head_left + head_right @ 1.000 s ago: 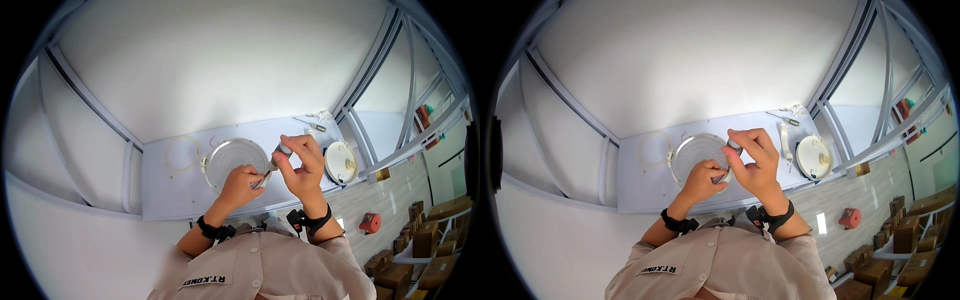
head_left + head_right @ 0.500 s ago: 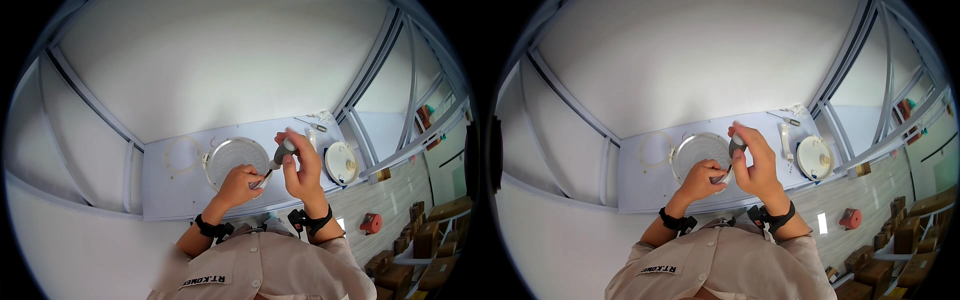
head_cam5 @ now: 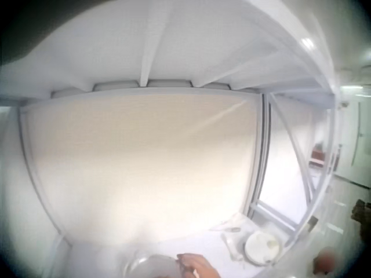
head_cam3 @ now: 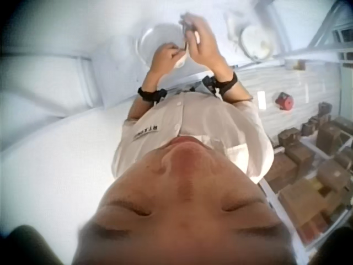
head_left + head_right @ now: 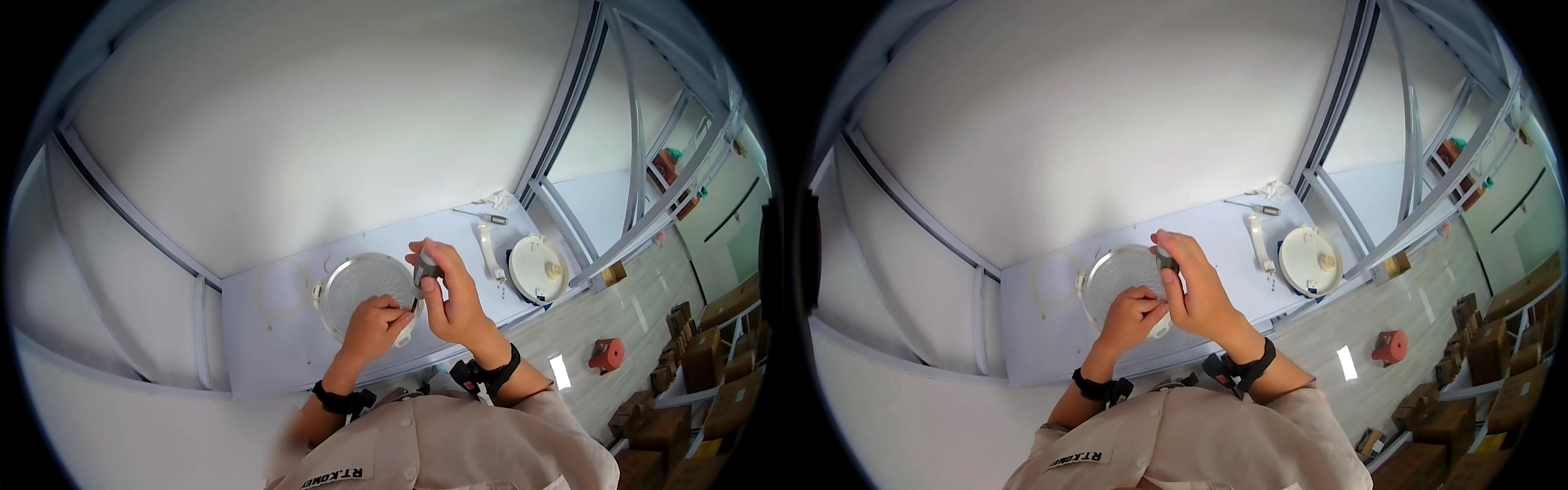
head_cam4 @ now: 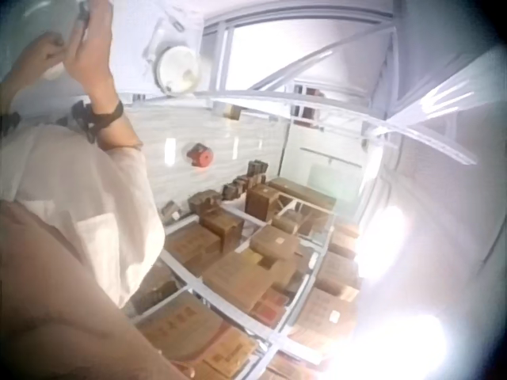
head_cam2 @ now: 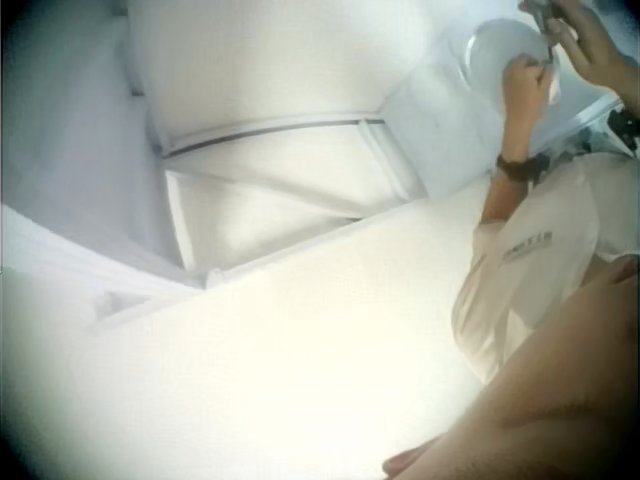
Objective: The person wipes a white plastic appliance part with a blue cloth, then uses a screwdriver to remove screws from the part. They separate the components and continue unscrewing parts on the workbench.
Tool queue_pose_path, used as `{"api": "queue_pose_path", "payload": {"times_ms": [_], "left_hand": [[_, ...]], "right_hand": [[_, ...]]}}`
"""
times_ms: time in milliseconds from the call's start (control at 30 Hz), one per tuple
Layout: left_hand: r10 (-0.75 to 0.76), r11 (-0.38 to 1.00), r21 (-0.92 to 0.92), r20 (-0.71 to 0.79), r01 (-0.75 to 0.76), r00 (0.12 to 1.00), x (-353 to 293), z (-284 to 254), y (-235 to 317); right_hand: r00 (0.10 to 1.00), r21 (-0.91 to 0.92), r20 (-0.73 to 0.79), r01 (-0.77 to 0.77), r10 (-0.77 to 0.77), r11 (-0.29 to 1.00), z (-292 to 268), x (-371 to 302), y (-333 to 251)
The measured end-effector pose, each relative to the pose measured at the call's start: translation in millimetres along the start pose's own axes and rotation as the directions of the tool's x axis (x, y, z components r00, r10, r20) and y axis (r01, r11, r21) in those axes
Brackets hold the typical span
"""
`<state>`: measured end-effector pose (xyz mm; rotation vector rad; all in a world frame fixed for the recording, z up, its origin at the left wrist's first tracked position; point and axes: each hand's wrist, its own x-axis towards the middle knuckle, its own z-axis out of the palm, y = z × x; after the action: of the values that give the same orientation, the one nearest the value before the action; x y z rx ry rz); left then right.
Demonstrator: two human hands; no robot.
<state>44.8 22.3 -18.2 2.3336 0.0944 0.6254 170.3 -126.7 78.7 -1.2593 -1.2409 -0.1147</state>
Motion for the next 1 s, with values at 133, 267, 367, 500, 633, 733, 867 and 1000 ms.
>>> {"api": "queue_pose_path", "payload": {"times_ms": [133,267,367,500,633,733,867,1000], "left_hand": [[-0.010,1.000,-0.022,-0.047,0.009,0.999,0,6,-2],[-0.039,0.999,0.003,-0.038,0.039,0.999,1,2,8],[-0.057,0.998,0.012,-0.039,0.057,0.998,1,0,13],[-0.058,0.998,0.025,-0.048,0.059,0.997,2,1,12],[-0.070,0.997,0.016,-0.045,0.071,0.997,1,-1,13],[-0.085,0.996,-0.003,-0.019,0.085,0.996,3,-2,14],[-0.103,0.990,-0.099,-0.018,0.100,0.995,6,-1,16],[-0.110,0.993,-0.045,0.020,0.111,0.994,7,-9,25]], "right_hand": [[0.992,-0.199,-0.017,0.118,-0.124,0.973,-5,6,-5],[0.978,-0.307,-0.161,0.080,-0.134,0.948,-7,3,-6],[0.983,-0.271,-0.129,0.089,-0.127,0.958,-14,-1,-7],[0.994,-0.162,-0.066,0.074,-0.085,0.984,-12,-2,-6],[0.994,-0.148,0.033,0.111,-0.108,0.983,-18,-7,1],[0.980,-0.224,0.028,0.199,-0.198,0.954,-21,2,-8],[0.968,-0.406,-0.083,0.185,-0.238,0.895,-18,-2,-9],[0.974,-0.227,-0.122,0.160,-0.191,0.961,-15,-7,1]]}}
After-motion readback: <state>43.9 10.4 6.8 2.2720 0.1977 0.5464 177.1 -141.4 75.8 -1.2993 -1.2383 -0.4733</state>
